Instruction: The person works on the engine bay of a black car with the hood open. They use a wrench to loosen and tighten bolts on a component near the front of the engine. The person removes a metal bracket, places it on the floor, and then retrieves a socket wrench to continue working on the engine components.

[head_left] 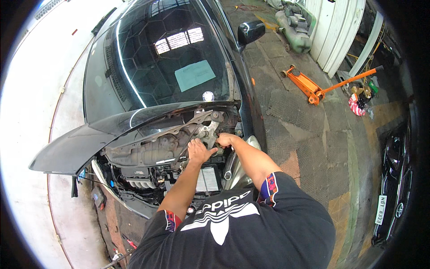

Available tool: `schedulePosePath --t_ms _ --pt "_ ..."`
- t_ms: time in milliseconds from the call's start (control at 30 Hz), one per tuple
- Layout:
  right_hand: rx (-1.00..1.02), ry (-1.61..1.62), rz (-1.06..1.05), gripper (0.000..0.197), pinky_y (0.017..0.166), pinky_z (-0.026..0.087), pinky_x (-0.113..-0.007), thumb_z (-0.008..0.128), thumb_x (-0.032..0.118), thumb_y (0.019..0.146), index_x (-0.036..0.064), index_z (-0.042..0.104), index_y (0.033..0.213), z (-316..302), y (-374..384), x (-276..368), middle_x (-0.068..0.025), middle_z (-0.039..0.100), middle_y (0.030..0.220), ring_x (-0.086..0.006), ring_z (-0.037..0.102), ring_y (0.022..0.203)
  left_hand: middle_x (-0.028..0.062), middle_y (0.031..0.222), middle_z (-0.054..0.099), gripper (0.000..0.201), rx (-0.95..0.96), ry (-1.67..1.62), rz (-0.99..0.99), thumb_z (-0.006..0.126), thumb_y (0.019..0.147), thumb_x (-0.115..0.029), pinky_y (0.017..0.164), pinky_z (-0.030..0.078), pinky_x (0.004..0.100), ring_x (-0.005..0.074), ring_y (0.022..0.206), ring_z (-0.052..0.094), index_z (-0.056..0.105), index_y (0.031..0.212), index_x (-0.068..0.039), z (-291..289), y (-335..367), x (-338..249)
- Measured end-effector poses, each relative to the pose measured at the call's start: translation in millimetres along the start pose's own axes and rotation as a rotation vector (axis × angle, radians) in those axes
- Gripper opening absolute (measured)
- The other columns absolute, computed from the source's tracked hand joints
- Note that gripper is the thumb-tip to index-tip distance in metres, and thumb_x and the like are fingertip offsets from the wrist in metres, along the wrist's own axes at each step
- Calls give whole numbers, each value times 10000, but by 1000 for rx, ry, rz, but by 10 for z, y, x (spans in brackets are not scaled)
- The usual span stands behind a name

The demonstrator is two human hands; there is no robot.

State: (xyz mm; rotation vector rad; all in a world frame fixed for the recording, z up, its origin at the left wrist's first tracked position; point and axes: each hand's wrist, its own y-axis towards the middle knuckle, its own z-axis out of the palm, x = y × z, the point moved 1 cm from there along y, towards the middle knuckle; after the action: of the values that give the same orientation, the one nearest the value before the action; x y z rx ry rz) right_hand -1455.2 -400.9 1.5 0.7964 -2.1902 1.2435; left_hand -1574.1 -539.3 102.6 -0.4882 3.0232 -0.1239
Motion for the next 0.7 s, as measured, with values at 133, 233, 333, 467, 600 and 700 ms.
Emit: schedulePosePath --t_ms 133,233,333,467,600,700 --pt "-169 -59 -121 333 717 538 -439 538 241 879 1 746 978 115 148 -159 -183 728 898 -305 701 792 184 1177 542 768 -42 -112 -71 857 667 -456 969 465 455 372 1132 495 513 1164 18 37 -42 -37" --pt "-194 -383 -175 393 725 556 -400 520 255 876 -75 734 887 123 146 -101 -208 732 928 -280 725 821 170 1169 528 735 -38 -215 -95 854 669 -432 960 477 468 376 1146 473 512 1148 8 55 -80 -46" --pt "-63 -385 -64 350 695 555 -416 509 208 843 -59 736 838 45 73 36 -219 726 902 -299 727 786 163 1173 512 735 -49 -229 -105 848 671 -437 952 485 475 373 1164 457 509 1147 9 57 -87 -36" --pt "71 -45 152 348 630 556 -441 477 211 884 -35 722 888 -46 -92 141 -189 732 844 -297 716 677 148 1175 501 734 -37 -233 -151 837 685 -460 946 488 484 361 1175 452 509 1147 6 35 -70 -2" --pt "28 277 96 391 632 562 -439 432 264 962 -40 666 1035 -9 -139 53 -173 733 868 -268 713 688 141 1186 494 728 -36 -242 -146 826 699 -475 940 486 500 356 1189 444 513 1152 2 21 -46 14" --pt "6 244 37 416 685 549 -427 388 291 1009 -31 631 1112 58 30 -58 -164 735 929 -271 709 781 140 1190 491 723 -24 -239 -156 815 713 -479 934 483 512 356 1197 440 513 1161 1 46 -60 15"
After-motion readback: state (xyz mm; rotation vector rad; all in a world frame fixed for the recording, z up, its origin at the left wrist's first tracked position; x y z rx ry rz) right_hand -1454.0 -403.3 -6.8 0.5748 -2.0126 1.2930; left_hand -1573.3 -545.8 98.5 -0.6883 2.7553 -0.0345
